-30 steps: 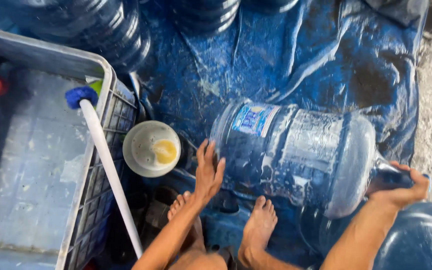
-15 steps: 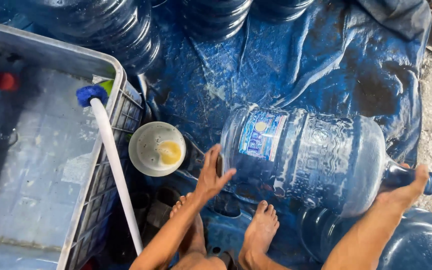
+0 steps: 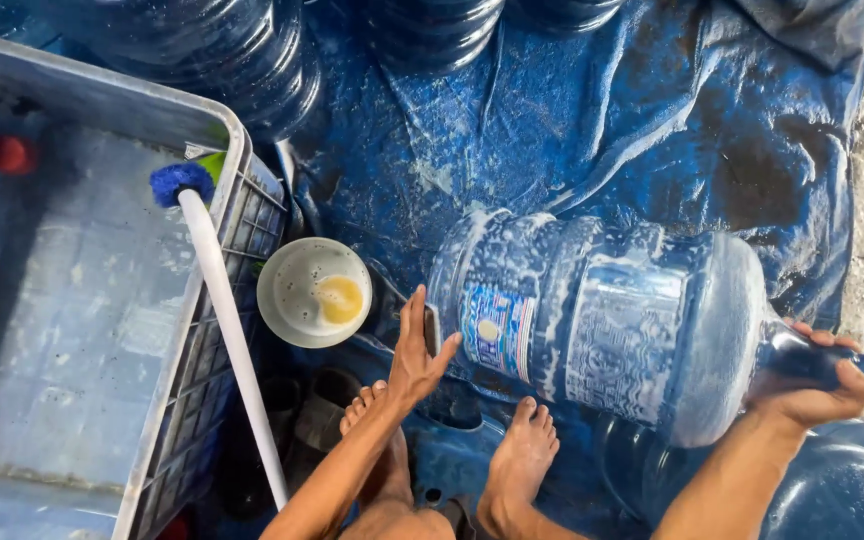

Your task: Scrubbing the exterior of large plastic water jugs with a sponge and soapy water, then rinsing them.

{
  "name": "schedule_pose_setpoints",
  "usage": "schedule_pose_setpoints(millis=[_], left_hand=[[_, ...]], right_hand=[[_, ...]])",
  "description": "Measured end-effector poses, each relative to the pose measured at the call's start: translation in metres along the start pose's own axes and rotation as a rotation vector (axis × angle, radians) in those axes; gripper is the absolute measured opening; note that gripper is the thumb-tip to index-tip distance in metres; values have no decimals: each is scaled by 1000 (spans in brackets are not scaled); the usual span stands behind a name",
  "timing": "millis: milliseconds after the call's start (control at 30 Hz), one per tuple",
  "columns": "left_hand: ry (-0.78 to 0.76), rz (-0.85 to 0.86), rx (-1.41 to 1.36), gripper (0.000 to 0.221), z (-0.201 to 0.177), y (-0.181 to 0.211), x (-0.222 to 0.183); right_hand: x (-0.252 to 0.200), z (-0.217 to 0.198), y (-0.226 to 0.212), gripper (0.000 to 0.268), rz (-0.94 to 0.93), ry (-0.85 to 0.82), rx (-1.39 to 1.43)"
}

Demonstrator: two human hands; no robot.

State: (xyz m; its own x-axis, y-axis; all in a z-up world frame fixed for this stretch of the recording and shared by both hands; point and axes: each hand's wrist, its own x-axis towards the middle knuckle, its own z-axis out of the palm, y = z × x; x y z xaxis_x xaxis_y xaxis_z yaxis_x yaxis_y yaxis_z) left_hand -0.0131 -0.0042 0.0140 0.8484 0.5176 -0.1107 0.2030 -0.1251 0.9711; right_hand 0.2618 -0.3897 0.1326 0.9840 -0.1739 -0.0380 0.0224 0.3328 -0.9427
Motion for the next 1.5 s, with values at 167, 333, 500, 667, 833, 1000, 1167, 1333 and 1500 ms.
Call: schedule_pose_setpoints(millis=[167,333,500,667,833,1000,1167,1333,1500], left_hand=[[-107,-98,-10,88,-15,7,108],[-276,-549,-99,84,-17,33,151],[-40,30,35,76,5,29,18],[47,11,152,70,8,29,77],[-131,-108,460,69,13,22,157],[43,100,180,58,-2,54,52],[-85,-26,-101,82,25,-40,29],[-75,-223,-372,94,3,-21,94],[-184,-291,-32,69,-27,48,99]], right_hand=[[-6,-11,-3,42,-76,-110,-83],[-13,8,-2,40,-110,-93,-144],[8,-18,5,32,1,151,-192],[7,-10,1,25,-16,76,-26],[-4,19,-2,37,-155,-70,-194],[13,24,-2,34,8,294,-223],[6,11,9,31,-18,171,-27],[2,24,7,43,-194,-129,31],[-3,32,-38,26,85,161,-198]])
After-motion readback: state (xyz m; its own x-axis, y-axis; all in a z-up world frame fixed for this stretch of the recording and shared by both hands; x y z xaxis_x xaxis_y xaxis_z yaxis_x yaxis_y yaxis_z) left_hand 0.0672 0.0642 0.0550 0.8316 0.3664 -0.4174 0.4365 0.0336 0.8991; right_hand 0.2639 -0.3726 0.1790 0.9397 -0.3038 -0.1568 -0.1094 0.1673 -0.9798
